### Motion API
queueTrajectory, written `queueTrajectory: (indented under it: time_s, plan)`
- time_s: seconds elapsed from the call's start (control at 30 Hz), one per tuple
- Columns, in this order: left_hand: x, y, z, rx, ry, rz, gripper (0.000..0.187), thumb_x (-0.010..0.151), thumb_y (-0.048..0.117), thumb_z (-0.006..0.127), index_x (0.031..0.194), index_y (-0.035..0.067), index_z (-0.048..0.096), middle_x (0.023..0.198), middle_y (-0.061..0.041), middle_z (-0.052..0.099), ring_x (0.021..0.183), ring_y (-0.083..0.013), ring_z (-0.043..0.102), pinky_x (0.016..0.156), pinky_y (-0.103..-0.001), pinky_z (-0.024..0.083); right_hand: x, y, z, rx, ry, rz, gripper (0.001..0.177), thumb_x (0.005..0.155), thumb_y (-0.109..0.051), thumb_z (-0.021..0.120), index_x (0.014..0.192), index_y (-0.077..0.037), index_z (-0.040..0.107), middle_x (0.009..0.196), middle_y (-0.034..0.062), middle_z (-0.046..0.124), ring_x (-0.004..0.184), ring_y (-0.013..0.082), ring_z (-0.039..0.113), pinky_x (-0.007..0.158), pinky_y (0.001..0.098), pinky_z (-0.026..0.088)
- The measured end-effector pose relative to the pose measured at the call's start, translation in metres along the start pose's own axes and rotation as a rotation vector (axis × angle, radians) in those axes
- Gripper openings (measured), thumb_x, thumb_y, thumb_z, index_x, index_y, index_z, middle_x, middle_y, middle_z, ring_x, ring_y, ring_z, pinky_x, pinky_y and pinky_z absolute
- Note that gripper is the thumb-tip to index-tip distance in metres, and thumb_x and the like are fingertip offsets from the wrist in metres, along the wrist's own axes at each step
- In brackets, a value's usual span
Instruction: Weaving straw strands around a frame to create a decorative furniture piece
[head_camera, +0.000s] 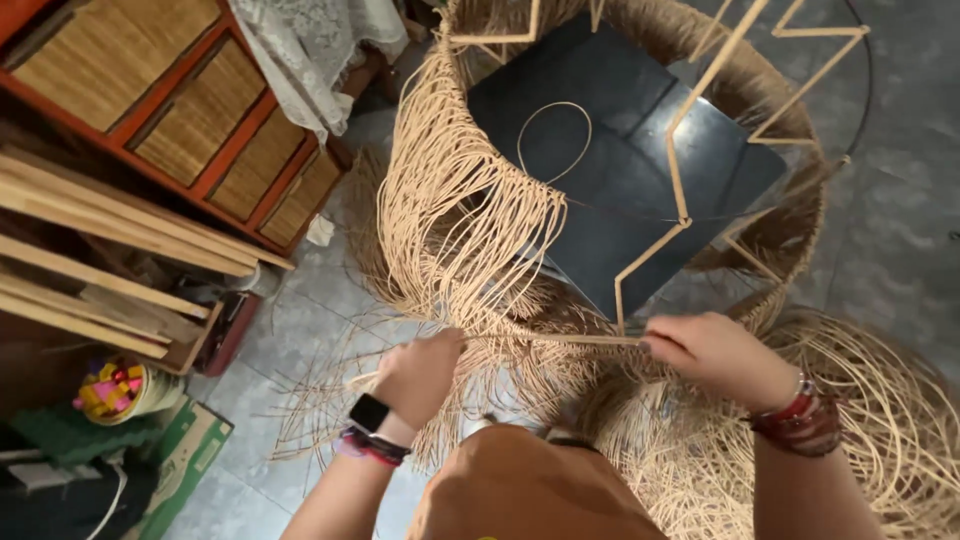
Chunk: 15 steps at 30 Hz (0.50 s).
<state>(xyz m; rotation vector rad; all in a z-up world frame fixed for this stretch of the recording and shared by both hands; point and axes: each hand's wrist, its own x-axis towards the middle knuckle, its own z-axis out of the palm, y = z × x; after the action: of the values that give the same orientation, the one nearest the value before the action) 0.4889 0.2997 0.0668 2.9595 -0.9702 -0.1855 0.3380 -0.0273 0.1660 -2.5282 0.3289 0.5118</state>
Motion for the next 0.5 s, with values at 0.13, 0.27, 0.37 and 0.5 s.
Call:
queueTrajectory:
  time_s: [0.13,0.27,0.37,0.5]
  plan:
    - [0.000,0.037,-0.109,-0.491,-0.195,0.328,0.071,0.088,0.025,0.068,0.151,0.006,0.041,0.096,-0.018,0.069,0.090,-0.0373,0.071,0.077,-0.054,0.059,0.007,-0.038,0.032,-0.135,-0.059,-0.084,0.025,0.100,-0.037,0.051,0.104,-0.020,0.068,0.094,0.0114,0.080,0.093,0.0380,0.074,0.085,0.0525,0.058]
    - [-0.006,0.107,-0.103,-0.578,-0.235,0.459,0.072,0.097,0.033,0.056,0.156,0.008,0.022,0.082,-0.021,0.073,0.081,-0.0445,0.074,0.072,-0.057,0.059,0.010,-0.082,0.022,-0.181,-0.080,-0.140,0.023,0.098,-0.038,0.054,0.102,-0.018,0.065,0.093,0.0160,0.077,0.091,0.0431,0.072,0.083,0.0570,0.057]
    - [0.013,0.078,-0.035,-0.349,0.110,0.498,0.028,0.099,0.034,0.062,0.126,0.029,0.065,0.061,0.001,0.071,0.050,-0.0218,0.071,0.048,-0.030,0.056,0.000,-0.046,0.002,-0.001,-0.071,-0.017,0.022,0.099,-0.029,0.052,0.114,-0.019,0.065,0.102,0.0141,0.080,0.098,0.0417,0.073,0.084,0.0553,0.058]
    - [0.031,0.029,-0.055,-0.428,0.120,0.330,0.018,0.099,0.034,0.062,0.114,0.033,0.073,0.063,0.005,0.072,0.055,-0.0169,0.073,0.050,-0.029,0.056,0.000,-0.003,-0.013,0.016,-0.050,0.002,0.026,0.099,-0.024,0.050,0.120,-0.018,0.065,0.107,0.0162,0.080,0.103,0.0438,0.070,0.085,0.0552,0.058]
